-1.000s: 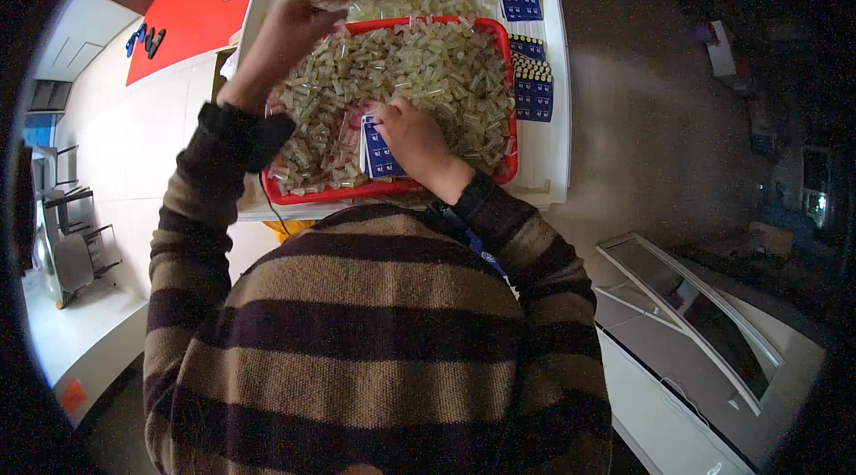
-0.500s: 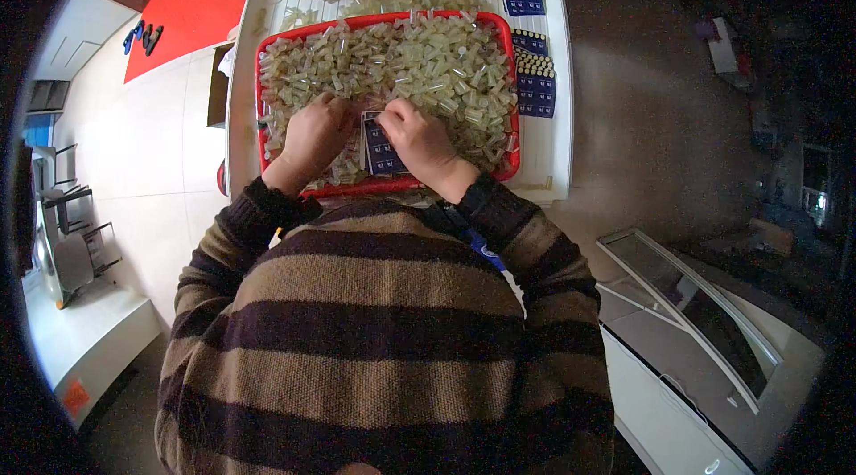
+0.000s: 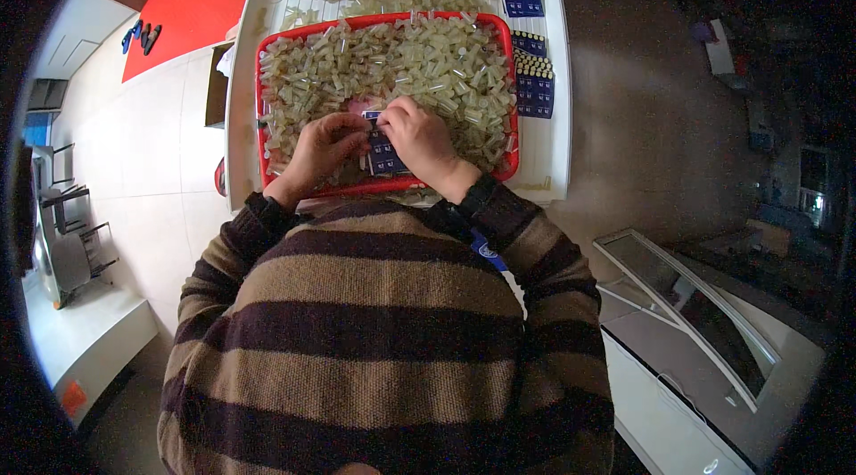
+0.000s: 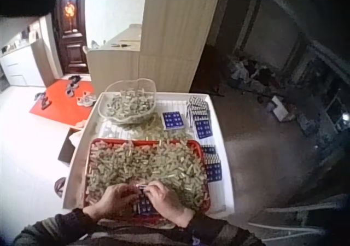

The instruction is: The person assembles small dropper ampoules by picking up vials and plastic caps from containers and pressing the caps onto the vials by hand.

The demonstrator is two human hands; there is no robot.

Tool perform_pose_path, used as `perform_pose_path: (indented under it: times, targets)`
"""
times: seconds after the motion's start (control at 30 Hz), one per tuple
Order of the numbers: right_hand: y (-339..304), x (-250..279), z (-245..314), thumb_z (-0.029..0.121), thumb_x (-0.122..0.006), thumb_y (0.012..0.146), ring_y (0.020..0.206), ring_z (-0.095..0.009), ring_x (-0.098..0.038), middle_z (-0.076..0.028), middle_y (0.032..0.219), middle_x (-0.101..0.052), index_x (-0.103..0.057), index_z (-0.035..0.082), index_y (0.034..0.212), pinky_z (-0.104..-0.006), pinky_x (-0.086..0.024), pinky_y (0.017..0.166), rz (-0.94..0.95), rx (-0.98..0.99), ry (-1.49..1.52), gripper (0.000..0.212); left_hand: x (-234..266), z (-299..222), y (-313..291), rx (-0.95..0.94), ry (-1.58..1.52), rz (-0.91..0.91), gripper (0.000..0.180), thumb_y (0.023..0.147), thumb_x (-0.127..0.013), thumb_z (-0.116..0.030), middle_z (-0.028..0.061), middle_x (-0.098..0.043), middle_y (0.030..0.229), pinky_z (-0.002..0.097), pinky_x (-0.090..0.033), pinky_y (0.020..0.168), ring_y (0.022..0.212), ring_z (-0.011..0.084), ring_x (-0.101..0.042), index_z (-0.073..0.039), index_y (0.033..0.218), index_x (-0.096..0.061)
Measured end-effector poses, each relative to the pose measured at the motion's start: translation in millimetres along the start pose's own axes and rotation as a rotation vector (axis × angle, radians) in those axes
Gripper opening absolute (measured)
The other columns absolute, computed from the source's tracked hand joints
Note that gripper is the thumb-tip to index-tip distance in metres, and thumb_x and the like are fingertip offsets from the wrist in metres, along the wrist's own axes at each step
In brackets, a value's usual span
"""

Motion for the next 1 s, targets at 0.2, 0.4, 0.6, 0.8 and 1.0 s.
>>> perform_pose_path:
  times: [0.2, 0.4, 0.6, 0.8, 1.0]
  targets:
    - [3, 1, 0, 0.008, -0.064, 0.082, 0.076, -0.027, -0.061, -0.008, 0.089, -0.057, -0.059, 0.005, 0.089, -0.0351, -0.05, 0.064, -0.041, -0.095, 0.041, 0.01, -1, -4, -1, 0.007, -0.052, 0.001, 0.013, 0.088, -0.06, -0.002, 0.0046, -0.064, 0.084, 0.023, -0.053, 0.066, 0.075, 0.0099, -0.063, 0.004, 0.099, -0.06]
    - [2, -1, 4, 0.007, -0.063, 0.082, 0.076, -0.029, -0.06, -0.008, 0.088, -0.056, -0.058, 0.005, 0.089, -0.036, -0.05, 0.065, -0.012, 0.076, -0.066, 0.009, 0, 1, 1, -0.003, -0.025, 0.008, 0.012, 0.088, -0.06, -0.003, 0.0043, -0.064, 0.083, 0.0229, -0.052, 0.066, 0.074, 0.0096, -0.063, 0.004, 0.097, -0.061]
    - [4, -3, 5, 0.006, -0.062, 0.082, 0.078, -0.028, -0.06, -0.009, 0.087, -0.056, -0.058, 0.003, 0.088, -0.0348, -0.049, 0.067, 0.022, 0.021, -0.074, 0.007, 0, 2, 0, -0.019, -0.02, 0.001, 0.011, 0.087, -0.062, -0.003, 0.0045, -0.064, 0.082, 0.0228, -0.051, 0.065, 0.074, 0.0088, -0.063, 0.004, 0.096, -0.061]
    - [5, -7, 0, 0.009, -0.06, 0.085, 0.082, -0.03, -0.059, -0.013, 0.086, -0.057, -0.056, 0.001, 0.088, -0.0362, -0.047, 0.071, 0.024, -0.222, 0.358, 0.009, 1, 0, 1, -0.042, 0.075, -0.003, 0.012, 0.086, -0.062, -0.002, 0.0044, -0.064, 0.082, 0.0234, -0.051, 0.065, 0.073, 0.0088, -0.062, 0.003, 0.097, -0.061]
    - [5, -8, 4, 0.009, -0.06, 0.085, 0.083, -0.031, -0.059, -0.014, 0.088, -0.057, -0.055, 0.0, 0.088, -0.0373, -0.047, 0.073, 0.082, -0.273, 0.413, 0.011, 0, 5, 0, -0.036, 0.035, 0.016, 0.013, 0.087, -0.06, -0.002, 0.0039, -0.063, 0.085, 0.0241, -0.052, 0.068, 0.077, 0.0087, -0.061, 0.003, 0.099, -0.06]
Point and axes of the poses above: each hand's wrist, its own y-axis towards the middle knuckle, its own x-axis out of the back of the hand, z = x × y, the point moved 3 cm from there along y, towards the middle knuckle
